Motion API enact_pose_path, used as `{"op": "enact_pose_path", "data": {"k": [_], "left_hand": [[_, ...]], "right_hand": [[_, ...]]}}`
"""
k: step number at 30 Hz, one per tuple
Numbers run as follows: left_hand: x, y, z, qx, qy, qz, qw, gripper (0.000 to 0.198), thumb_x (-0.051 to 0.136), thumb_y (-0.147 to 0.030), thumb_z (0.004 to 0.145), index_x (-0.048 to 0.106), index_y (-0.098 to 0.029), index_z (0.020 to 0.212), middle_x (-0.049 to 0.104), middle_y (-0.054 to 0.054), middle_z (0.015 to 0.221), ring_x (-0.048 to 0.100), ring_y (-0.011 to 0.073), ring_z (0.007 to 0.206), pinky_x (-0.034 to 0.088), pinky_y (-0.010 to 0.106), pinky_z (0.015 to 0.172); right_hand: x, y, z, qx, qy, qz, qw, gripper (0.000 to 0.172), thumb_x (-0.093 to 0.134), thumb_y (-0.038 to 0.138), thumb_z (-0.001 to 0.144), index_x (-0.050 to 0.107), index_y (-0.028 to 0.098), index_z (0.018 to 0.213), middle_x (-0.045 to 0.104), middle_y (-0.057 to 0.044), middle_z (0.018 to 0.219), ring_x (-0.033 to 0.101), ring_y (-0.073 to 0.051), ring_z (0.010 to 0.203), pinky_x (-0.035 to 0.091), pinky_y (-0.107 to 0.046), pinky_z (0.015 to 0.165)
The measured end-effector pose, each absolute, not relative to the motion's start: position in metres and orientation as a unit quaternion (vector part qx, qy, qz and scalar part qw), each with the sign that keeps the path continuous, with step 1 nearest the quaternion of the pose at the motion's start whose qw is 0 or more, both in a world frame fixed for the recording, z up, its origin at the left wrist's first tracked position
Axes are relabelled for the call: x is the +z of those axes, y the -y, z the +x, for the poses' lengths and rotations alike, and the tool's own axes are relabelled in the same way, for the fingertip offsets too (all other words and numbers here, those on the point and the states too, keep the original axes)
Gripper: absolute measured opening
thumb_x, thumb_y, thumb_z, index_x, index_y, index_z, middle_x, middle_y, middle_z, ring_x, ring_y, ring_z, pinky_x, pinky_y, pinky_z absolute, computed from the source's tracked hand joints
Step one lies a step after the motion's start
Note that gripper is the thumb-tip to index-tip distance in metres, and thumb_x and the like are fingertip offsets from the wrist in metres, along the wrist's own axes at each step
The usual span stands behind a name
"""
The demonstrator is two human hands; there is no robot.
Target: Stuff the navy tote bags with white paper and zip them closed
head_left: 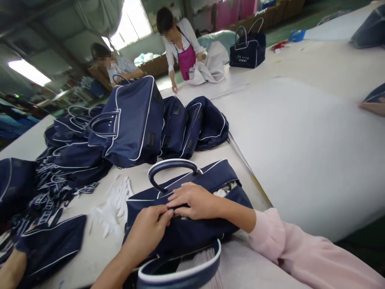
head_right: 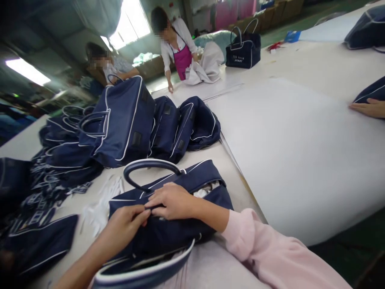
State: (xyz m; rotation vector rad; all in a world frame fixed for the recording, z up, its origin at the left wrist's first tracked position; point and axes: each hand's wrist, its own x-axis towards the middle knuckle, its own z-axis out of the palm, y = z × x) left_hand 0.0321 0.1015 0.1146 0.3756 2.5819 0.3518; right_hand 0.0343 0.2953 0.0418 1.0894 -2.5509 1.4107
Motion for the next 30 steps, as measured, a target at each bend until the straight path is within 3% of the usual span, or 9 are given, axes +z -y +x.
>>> {"op": "enact_pose_path", "data": {"k": [3, 7, 10, 14, 18, 21, 24, 26, 30], "left_hand": [[0.114, -0.128, 0.046, 0.181, -0.958, 0.098, 0.199, 0.04, 0.039, -0.042, 0.089, 0.058, -0.019, 0.064, 0.06, 0.001, 0.063, 0.053, 0.0175, 0.063, 0.029, 0.03, 0.064], [0.111, -0.134, 0.068, 0.288, -0.946, 0.015, 0.147, 0.044, 0.045, -0.052, 0.087, 0.062, -0.019, 0.064, 0.055, 0.0, 0.057, 0.05, 0.0165, 0.059, 0.031, 0.029, 0.062], [0.11, -0.13, 0.078, 0.24, -0.966, 0.028, 0.086, 0.041, 0.045, -0.047, 0.091, 0.066, -0.02, 0.069, 0.061, 0.0, 0.063, 0.053, 0.0166, 0.062, 0.031, 0.03, 0.064], [0.102, -0.112, 0.077, 0.158, -0.984, 0.037, 0.078, 0.037, 0.046, -0.045, 0.09, 0.065, -0.021, 0.071, 0.066, 0.003, 0.07, 0.059, 0.0203, 0.068, 0.033, 0.034, 0.069], [0.072, -0.086, 0.075, 0.262, -0.962, -0.073, 0.01, 0.046, 0.054, -0.068, 0.079, 0.062, -0.022, 0.08, 0.065, 0.002, 0.076, 0.062, 0.0214, 0.069, 0.043, 0.034, 0.069], [0.046, -0.071, 0.073, 0.266, -0.952, 0.022, -0.15, 0.054, 0.048, -0.069, 0.081, 0.06, -0.019, 0.097, 0.065, 0.011, 0.109, 0.063, 0.0299, 0.096, 0.048, 0.044, 0.09], [0.031, -0.063, 0.067, 0.253, -0.937, 0.178, -0.164, 0.051, 0.03, -0.052, 0.094, 0.056, -0.015, 0.118, 0.058, 0.018, 0.13, 0.051, 0.0342, 0.127, 0.037, 0.053, 0.111], [0.027, -0.061, 0.061, 0.237, -0.942, 0.199, -0.132, 0.05, 0.025, -0.046, 0.097, 0.054, -0.015, 0.124, 0.06, 0.017, 0.129, 0.054, 0.0329, 0.125, 0.04, 0.053, 0.11], [0.022, -0.06, 0.05, 0.119, -0.951, 0.235, -0.164, 0.061, 0.026, -0.053, 0.094, 0.06, -0.007, 0.115, 0.067, 0.022, 0.113, 0.061, 0.0396, 0.11, 0.043, 0.058, 0.103]], "right_hand": [[0.049, -0.301, 0.04, 0.541, 0.774, 0.329, 0.032, 0.029, 0.066, 0.01, 0.079, 0.075, 0.016, 0.106, 0.07, -0.006, 0.108, 0.061, -0.017, 0.105, 0.045, -0.026, 0.094], [0.053, -0.306, 0.043, 0.568, 0.763, 0.308, -0.018, 0.031, 0.079, 0.024, 0.074, 0.076, 0.02, 0.104, 0.061, 0.001, 0.078, 0.056, -0.013, 0.078, 0.043, -0.024, 0.072], [0.051, -0.293, 0.034, 0.564, 0.755, 0.323, -0.088, 0.019, 0.076, 0.021, 0.075, 0.076, 0.017, 0.093, 0.057, 0.005, 0.068, 0.052, -0.009, 0.065, 0.036, -0.021, 0.062], [0.048, -0.264, 0.02, 0.455, 0.805, 0.36, -0.123, 0.008, 0.072, 0.02, 0.073, 0.066, 0.015, 0.076, 0.053, 0.005, 0.063, 0.046, -0.009, 0.06, 0.029, -0.022, 0.056], [0.045, -0.253, 0.022, 0.401, 0.832, 0.369, -0.102, 0.008, 0.061, 0.024, 0.08, 0.059, 0.017, 0.081, 0.057, 0.002, 0.071, 0.047, -0.012, 0.066, 0.03, -0.022, 0.057], [0.046, -0.255, 0.029, 0.392, 0.824, 0.394, -0.109, 0.006, 0.053, 0.022, 0.084, 0.057, 0.018, 0.085, 0.06, 0.001, 0.079, 0.052, -0.013, 0.071, 0.034, -0.022, 0.06], [0.049, -0.258, 0.035, 0.363, 0.83, 0.409, -0.113, 0.011, 0.048, 0.018, 0.084, 0.057, 0.018, 0.09, 0.063, 0.0, 0.087, 0.054, -0.014, 0.075, 0.037, -0.024, 0.062], [0.051, -0.262, 0.039, 0.335, 0.848, 0.399, -0.098, 0.015, 0.049, 0.018, 0.083, 0.061, 0.018, 0.091, 0.065, -0.002, 0.093, 0.056, -0.016, 0.079, 0.038, -0.026, 0.063], [0.053, -0.278, 0.05, 0.283, 0.882, 0.376, -0.013, 0.021, 0.052, 0.013, 0.085, 0.072, 0.015, 0.094, 0.068, -0.004, 0.094, 0.056, -0.018, 0.086, 0.043, -0.028, 0.074]]}}
